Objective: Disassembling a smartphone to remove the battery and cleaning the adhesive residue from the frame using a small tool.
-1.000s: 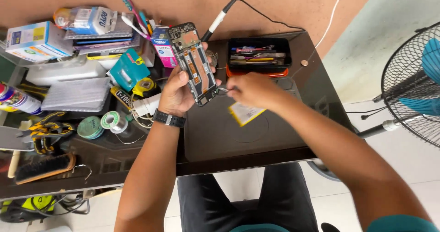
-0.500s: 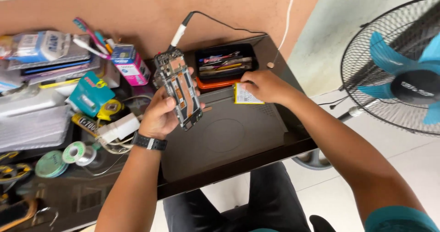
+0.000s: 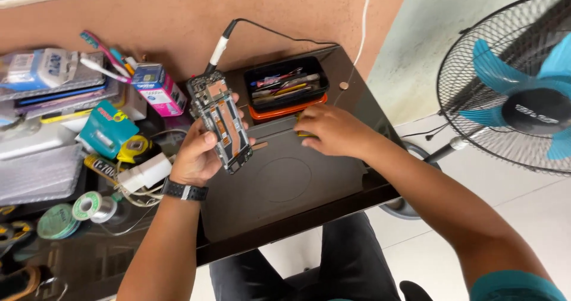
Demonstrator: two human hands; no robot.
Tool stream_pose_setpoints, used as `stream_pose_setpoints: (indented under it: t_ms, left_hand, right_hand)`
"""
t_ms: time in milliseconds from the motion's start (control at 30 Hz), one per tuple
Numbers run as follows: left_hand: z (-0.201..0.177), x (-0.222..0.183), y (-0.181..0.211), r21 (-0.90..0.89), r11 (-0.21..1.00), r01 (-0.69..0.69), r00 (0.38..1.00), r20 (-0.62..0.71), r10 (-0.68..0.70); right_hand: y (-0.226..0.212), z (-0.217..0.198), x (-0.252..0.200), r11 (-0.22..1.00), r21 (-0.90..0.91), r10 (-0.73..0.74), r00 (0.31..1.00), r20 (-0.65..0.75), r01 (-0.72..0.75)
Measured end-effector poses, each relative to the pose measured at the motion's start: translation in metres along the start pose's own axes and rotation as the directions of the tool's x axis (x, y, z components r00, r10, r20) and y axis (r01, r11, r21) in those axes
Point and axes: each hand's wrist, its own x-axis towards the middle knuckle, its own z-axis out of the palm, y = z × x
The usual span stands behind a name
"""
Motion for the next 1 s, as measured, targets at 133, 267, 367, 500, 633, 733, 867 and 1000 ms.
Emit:
stream_pose_setpoints:
  t_ms: [133, 267, 367, 500, 633, 733, 867, 1000]
  left_hand:
    - [0.007, -0.001, -0.002, 0.040, 0.998, -0.049, 0.998, -0.044, 0.051]
    - [0.003, 0.001, 0.003, -0.025, 0.996, -0.088, 0.994, -0.066, 0.086]
    - [-0.014, 0.000, 0.014, -0.044, 0.992, -0.116, 0.990, -0.085, 0.112]
    - [-0.009, -0.007, 0.043, -0.144, 0.980, -0.136, 0.987, -0.105, 0.122]
    - [-0.012, -0.009, 0.045, -0.162, 0.975, -0.151, 0.985, -0.107, 0.135]
    - [-0.011, -0.008, 0.042, -0.145, 0.983, -0.116, 0.989, -0.105, 0.102]
    - [-0.011, -0.008, 0.035, -0.161, 0.983, -0.088, 0.993, -0.095, 0.074]
    - [-0.007, -0.008, 0.034, -0.116, 0.991, -0.063, 0.994, -0.096, 0.052]
  right_hand:
    - [-0.007, -0.006, 0.013, 0.992, -0.128, -0.010, 0.998, 0.069, 0.019]
    - [-0.046, -0.006, 0.051, 0.989, 0.084, -0.118, 0.993, -0.006, 0.118]
    - [-0.066, 0.020, 0.074, 0.973, -0.004, -0.231, 0.971, -0.056, 0.231]
    - [-0.091, 0.052, 0.081, 0.927, -0.149, -0.352, 0.936, -0.022, 0.345]
    - [-0.091, 0.057, 0.077, 0.941, -0.078, -0.336, 0.938, -0.085, 0.330]
    - [-0.091, 0.061, 0.077, 0.955, -0.040, -0.298, 0.951, -0.085, 0.295]
    - [-0.094, 0.066, 0.088, 0.942, -0.035, -0.334, 0.918, -0.212, 0.335]
    - [-0.083, 0.072, 0.093, 0.927, -0.022, -0.366, 0.890, -0.271, 0.375]
